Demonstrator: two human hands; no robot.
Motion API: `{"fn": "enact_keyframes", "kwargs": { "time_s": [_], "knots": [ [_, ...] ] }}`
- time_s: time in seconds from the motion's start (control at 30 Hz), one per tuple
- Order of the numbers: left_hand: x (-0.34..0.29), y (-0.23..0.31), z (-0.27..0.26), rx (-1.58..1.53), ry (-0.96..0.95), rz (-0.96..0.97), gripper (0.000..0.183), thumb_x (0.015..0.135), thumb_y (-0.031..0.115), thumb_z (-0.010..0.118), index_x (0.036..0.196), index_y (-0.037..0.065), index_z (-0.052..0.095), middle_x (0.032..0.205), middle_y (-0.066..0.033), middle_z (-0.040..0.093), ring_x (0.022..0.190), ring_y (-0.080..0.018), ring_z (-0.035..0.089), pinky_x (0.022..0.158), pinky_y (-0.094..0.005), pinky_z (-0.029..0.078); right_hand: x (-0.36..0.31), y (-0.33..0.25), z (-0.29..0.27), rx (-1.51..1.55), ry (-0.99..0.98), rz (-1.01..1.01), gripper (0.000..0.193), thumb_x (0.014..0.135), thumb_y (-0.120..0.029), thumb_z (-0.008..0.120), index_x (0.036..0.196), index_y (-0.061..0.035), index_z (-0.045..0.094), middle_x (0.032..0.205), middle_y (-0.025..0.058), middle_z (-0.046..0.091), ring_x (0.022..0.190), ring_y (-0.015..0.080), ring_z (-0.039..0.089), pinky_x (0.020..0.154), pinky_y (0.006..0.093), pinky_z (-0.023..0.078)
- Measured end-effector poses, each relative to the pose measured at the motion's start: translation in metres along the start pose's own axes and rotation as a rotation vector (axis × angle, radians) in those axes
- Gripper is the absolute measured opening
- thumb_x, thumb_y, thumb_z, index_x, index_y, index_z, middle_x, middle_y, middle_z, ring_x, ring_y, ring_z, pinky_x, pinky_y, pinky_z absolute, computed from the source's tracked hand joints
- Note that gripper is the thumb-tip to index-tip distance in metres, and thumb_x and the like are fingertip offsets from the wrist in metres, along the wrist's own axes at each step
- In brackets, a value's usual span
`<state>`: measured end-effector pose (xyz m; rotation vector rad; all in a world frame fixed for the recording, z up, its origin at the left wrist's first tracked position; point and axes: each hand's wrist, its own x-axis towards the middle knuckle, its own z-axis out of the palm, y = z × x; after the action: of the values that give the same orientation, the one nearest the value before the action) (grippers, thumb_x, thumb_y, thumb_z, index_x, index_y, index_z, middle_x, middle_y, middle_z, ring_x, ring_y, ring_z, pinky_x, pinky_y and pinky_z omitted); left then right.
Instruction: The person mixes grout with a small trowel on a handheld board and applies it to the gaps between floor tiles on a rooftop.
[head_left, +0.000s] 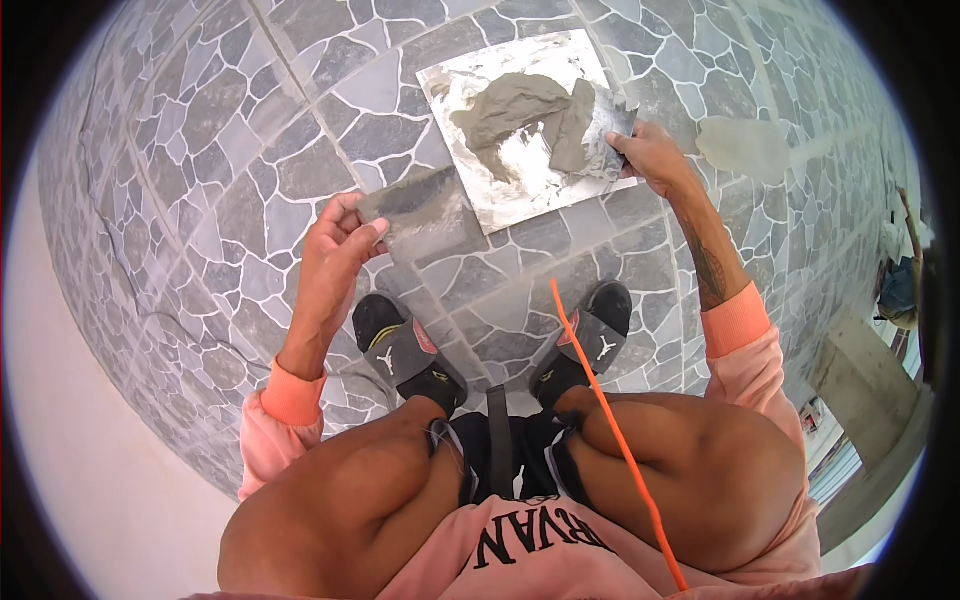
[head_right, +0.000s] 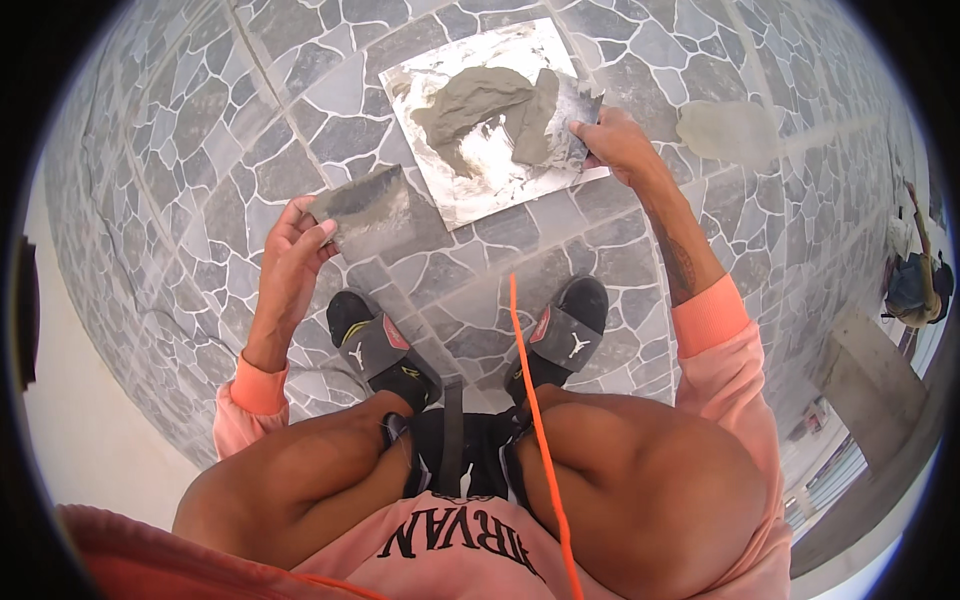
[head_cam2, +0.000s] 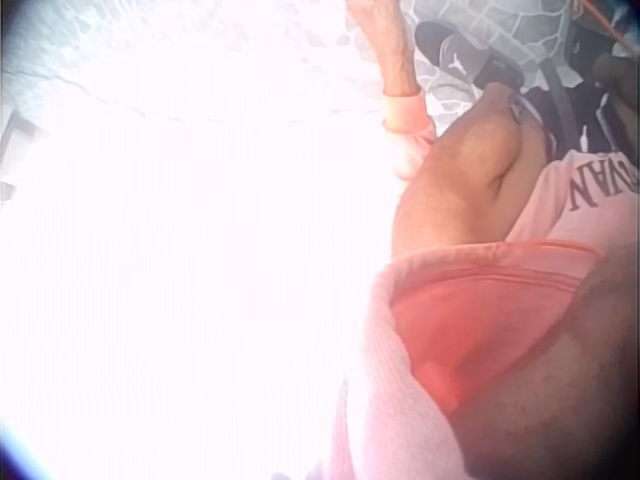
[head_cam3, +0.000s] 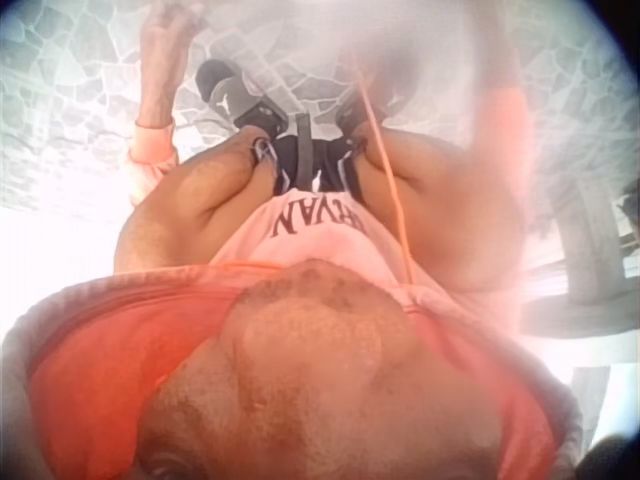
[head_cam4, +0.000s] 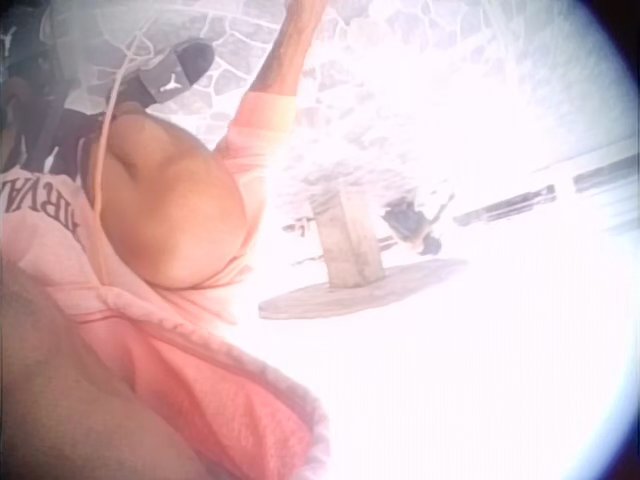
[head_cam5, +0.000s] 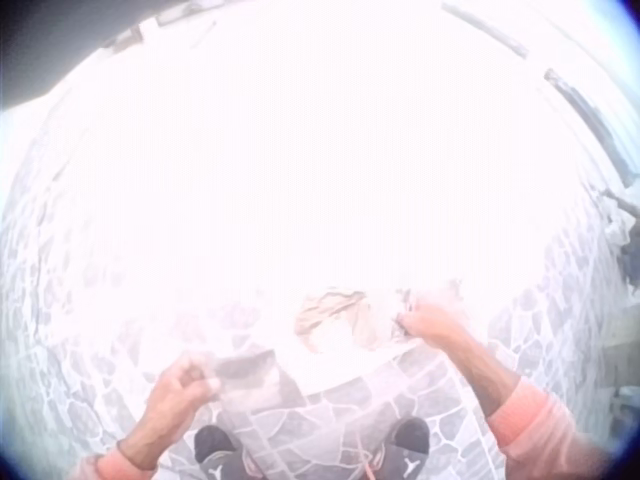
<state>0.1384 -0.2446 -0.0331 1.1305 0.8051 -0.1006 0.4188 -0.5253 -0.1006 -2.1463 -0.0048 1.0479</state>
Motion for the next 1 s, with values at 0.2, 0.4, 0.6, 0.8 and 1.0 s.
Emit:
{"fn": "enact_keyframes", "kwargs": {
  "time_s": [0.2, 0.4, 0.6, 0.8, 1.0],
  "knots": [
    [-0.005, 0.002, -0.001, -0.010, 0.009, 0.015, 0.029, 0.088, 0.009, 0.060, 0.115, 0.005, 0.051, 0.103, -0.0030, 0.063, 0.094, -0.0104, 0.058, 0.081, -0.0281, 0.046, 0.011, -0.067, -0.013, -0.561, -0.125, -0.250, 0.031, 0.087, -0.022, 0.055, 0.097, 0.0065, 0.062, 0.079, 0.0135, 0.063, 0.070, 0.0223, 0.062, 0.061, 0.0352, 0.050],
    [-0.008, -0.002, -0.007, -0.005, 0.049, -0.005, 0.029, 0.089, 0.009, 0.060, 0.116, 0.005, 0.050, 0.104, -0.0034, 0.064, 0.094, -0.0101, 0.058, 0.080, -0.0277, 0.046, 0.061, -0.118, -0.036, -1.004, -0.058, -0.590, 0.034, 0.082, -0.020, 0.056, 0.107, 0.0022, 0.061, 0.093, 0.0252, 0.064, 0.090, 0.0395, 0.062, 0.081, 0.0431, 0.047],
    [-0.013, 0.000, -0.005, 0.005, 0.053, -0.016, 0.027, 0.089, 0.009, 0.059, 0.114, 0.006, 0.051, 0.102, -0.0025, 0.064, 0.093, -0.0095, 0.058, 0.080, -0.0272, 0.045, 0.095, -0.135, -0.021, -1.069, -0.258, -0.452, 0.042, 0.084, -0.020, 0.055, 0.123, -0.0030, 0.057, 0.109, 0.0227, 0.064, 0.097, 0.0363, 0.062, 0.084, 0.0425, 0.047],
    [-0.007, -0.001, -0.007, -0.011, 0.041, -0.027, 0.023, 0.089, 0.007, 0.059, 0.111, 0.005, 0.052, 0.100, -0.0019, 0.064, 0.091, -0.0089, 0.058, 0.079, -0.0269, 0.045, 0.035, -0.128, 0.002, -1.231, -0.277, -0.813, 0.031, 0.084, -0.011, 0.054, 0.113, -0.0052, 0.061, 0.094, 0.0179, 0.065, 0.091, 0.0361, 0.062, 0.081, 0.0443, 0.048],
    [-0.008, -0.005, -0.017, 0.006, 0.083, -0.072, 0.024, 0.088, 0.007, 0.060, 0.110, 0.005, 0.052, 0.097, -0.0012, 0.063, 0.088, -0.0087, 0.057, 0.077, -0.0268, 0.045, -0.007, -0.144, 0.001, -1.332, -0.230, -1.095, 0.029, 0.079, 0.005, 0.055, 0.105, -0.0029, 0.062, 0.092, 0.0177, 0.064, 0.090, 0.0339, 0.062, 0.084, 0.0443, 0.049]
  ]
}}
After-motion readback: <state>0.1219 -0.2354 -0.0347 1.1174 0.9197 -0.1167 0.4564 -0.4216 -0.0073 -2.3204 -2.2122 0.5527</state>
